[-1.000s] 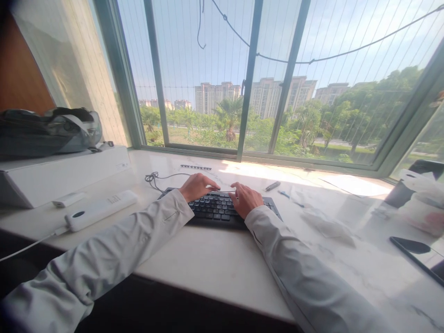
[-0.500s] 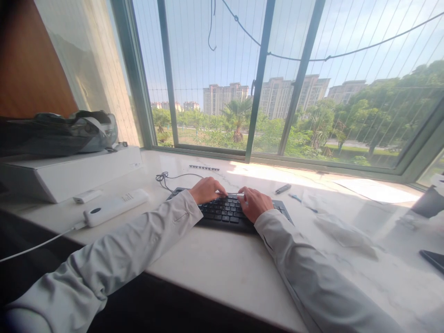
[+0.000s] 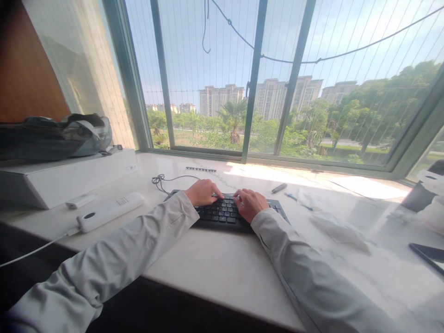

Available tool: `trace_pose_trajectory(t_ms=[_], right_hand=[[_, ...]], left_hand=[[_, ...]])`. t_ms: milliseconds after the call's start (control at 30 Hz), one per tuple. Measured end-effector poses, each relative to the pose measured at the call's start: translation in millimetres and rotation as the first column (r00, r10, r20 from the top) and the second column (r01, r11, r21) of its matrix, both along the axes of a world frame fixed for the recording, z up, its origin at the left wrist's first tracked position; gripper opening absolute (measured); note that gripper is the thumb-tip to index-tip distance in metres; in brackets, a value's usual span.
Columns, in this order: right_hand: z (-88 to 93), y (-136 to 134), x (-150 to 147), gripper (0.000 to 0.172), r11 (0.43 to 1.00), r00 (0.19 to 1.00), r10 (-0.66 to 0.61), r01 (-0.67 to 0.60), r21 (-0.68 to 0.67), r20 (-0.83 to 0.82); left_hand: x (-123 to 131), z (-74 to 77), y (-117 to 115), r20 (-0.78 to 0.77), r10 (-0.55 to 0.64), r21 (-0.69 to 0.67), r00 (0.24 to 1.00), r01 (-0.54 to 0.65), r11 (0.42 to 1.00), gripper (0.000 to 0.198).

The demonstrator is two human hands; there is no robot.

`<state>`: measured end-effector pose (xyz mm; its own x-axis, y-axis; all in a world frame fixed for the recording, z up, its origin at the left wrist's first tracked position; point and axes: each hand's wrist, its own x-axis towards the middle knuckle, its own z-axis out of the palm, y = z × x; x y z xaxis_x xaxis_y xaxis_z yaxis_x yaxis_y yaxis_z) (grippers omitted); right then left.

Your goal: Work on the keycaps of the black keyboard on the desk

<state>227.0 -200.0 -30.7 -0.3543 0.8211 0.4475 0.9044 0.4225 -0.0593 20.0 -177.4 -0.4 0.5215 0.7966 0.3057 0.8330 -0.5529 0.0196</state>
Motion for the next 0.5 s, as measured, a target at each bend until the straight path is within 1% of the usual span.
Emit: trace_pose_trajectory(t_ms=[233,367,500], right_hand=[[-3.0,-2.9,-11.9,0.032,0.996,0.989,0.089,-0.091,0.008,0.118],[-3.0,-3.9,-13.9,0.035,0.998,0.991,0.067,-0.067,-0.005,0.117],[-3.3,-2.8,-11.6,0.036,0.999,0.995,0.053,-0.052,-0.010,0.090]], left_hand=[[5.0,-1.7,-4.8,-0.113,0.027,0.032,0.993,-0.023,0.999,0.032],[6.6,-1.6,-6.5,-0.145,0.030,0.078,0.989,-0.019,0.997,0.033],[4.2,0.5,-6.8,-0.115,0.054,0.131,0.992,-0.039,0.991,0.037]])
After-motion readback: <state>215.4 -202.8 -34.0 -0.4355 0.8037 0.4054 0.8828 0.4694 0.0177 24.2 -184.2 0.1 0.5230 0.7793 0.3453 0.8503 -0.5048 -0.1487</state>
